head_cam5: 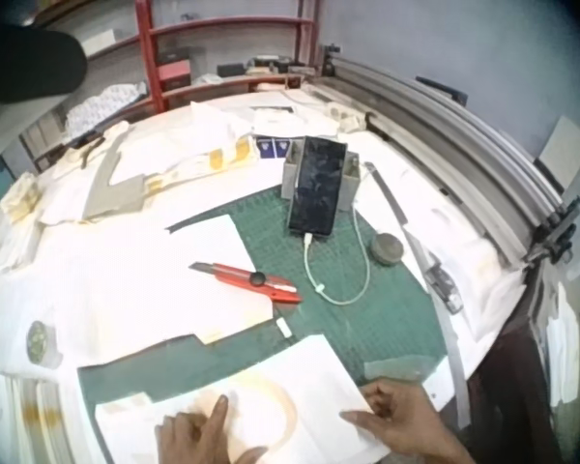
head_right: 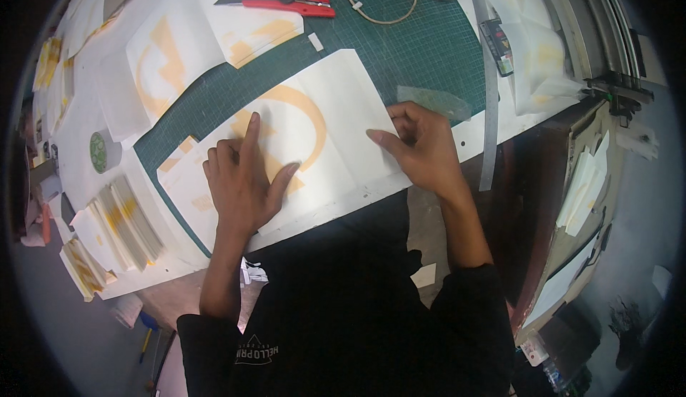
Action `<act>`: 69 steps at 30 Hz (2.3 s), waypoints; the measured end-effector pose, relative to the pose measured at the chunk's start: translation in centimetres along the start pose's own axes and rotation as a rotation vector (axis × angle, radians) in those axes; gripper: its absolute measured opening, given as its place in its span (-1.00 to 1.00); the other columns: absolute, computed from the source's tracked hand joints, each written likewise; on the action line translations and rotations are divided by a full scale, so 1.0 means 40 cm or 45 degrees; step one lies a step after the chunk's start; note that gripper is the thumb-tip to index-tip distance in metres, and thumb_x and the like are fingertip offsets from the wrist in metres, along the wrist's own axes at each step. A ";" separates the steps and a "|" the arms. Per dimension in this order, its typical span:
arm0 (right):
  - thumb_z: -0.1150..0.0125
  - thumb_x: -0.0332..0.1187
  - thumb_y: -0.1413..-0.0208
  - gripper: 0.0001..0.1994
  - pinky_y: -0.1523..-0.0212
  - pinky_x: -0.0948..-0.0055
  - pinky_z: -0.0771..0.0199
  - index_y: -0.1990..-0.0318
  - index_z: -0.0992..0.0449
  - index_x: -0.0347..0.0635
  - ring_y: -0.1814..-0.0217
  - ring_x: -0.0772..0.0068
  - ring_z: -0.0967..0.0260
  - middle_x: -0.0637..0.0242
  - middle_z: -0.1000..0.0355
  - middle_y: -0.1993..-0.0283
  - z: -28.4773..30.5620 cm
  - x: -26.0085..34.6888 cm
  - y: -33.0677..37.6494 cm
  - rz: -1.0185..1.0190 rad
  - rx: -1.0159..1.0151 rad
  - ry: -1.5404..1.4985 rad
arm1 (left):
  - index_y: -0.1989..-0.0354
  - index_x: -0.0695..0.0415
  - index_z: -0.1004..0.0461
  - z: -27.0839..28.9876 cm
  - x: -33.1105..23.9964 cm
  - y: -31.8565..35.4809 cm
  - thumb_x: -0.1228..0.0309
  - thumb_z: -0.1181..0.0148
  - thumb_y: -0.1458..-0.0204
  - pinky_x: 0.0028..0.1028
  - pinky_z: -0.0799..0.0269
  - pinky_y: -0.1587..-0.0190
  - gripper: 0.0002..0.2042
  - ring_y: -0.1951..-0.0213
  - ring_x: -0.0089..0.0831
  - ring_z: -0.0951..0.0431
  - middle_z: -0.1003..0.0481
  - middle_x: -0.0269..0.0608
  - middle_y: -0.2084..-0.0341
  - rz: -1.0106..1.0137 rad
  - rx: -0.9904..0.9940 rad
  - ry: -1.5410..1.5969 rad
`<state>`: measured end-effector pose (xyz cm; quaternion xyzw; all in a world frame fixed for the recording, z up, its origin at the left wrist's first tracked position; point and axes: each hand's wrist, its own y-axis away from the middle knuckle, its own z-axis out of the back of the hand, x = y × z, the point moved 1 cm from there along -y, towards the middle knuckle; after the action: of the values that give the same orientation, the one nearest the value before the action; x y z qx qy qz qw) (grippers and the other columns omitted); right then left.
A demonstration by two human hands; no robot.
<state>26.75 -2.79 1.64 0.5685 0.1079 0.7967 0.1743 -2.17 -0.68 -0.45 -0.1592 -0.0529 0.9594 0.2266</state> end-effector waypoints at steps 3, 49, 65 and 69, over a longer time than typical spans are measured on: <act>-0.43 -0.48 -0.15 -0.66 0.19 0.43 -0.59 -0.05 -0.58 -0.44 0.26 0.33 -0.63 0.01 -0.64 0.22 -0.023 0.017 0.025 0.119 -0.161 0.163 | -0.48 0.02 -0.32 -0.001 0.000 0.000 -0.21 -0.28 -0.13 -0.27 -0.08 0.22 -0.18 0.29 -0.29 -0.22 -0.32 -0.19 0.31 0.007 0.020 0.027; -0.40 -0.56 -0.14 -0.58 0.31 0.31 -0.61 -0.17 -0.55 -0.41 0.19 0.10 -0.56 0.01 -0.51 0.16 -0.149 -0.058 0.085 0.800 -0.814 0.837 | -0.48 0.15 -0.29 0.002 0.004 0.006 -0.18 -0.32 -0.11 -0.26 -0.12 0.24 -0.13 0.27 -0.27 -0.26 -0.35 -0.16 0.28 -0.018 -0.037 0.039; -0.49 -0.11 -0.11 -0.52 0.22 0.04 -0.57 0.17 -0.57 -0.48 0.28 -0.13 -0.55 -0.17 -0.52 0.20 -0.097 0.043 0.058 0.038 -0.567 0.793 | -0.49 0.09 -0.25 0.006 -0.004 0.013 -0.10 -0.40 -0.07 -0.18 -0.23 0.09 -0.12 0.12 -0.16 -0.33 -0.38 -0.01 0.13 0.066 0.092 0.054; -0.51 -0.08 -0.09 -0.48 0.27 0.09 -0.54 0.19 -0.55 -0.50 0.31 -0.08 -0.55 -0.16 -0.51 0.28 -0.075 0.053 0.045 -0.056 -0.457 0.734 | -0.47 0.14 -0.29 0.009 -0.004 0.002 -0.14 -0.35 -0.10 -0.26 -0.13 0.22 -0.14 0.25 -0.26 -0.28 -0.35 -0.13 0.26 -0.021 -0.033 0.042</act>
<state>23.01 -3.50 3.15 0.2774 0.0230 0.9270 0.2512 -2.19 -0.81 -0.08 -0.1773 -0.0628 0.9541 0.2332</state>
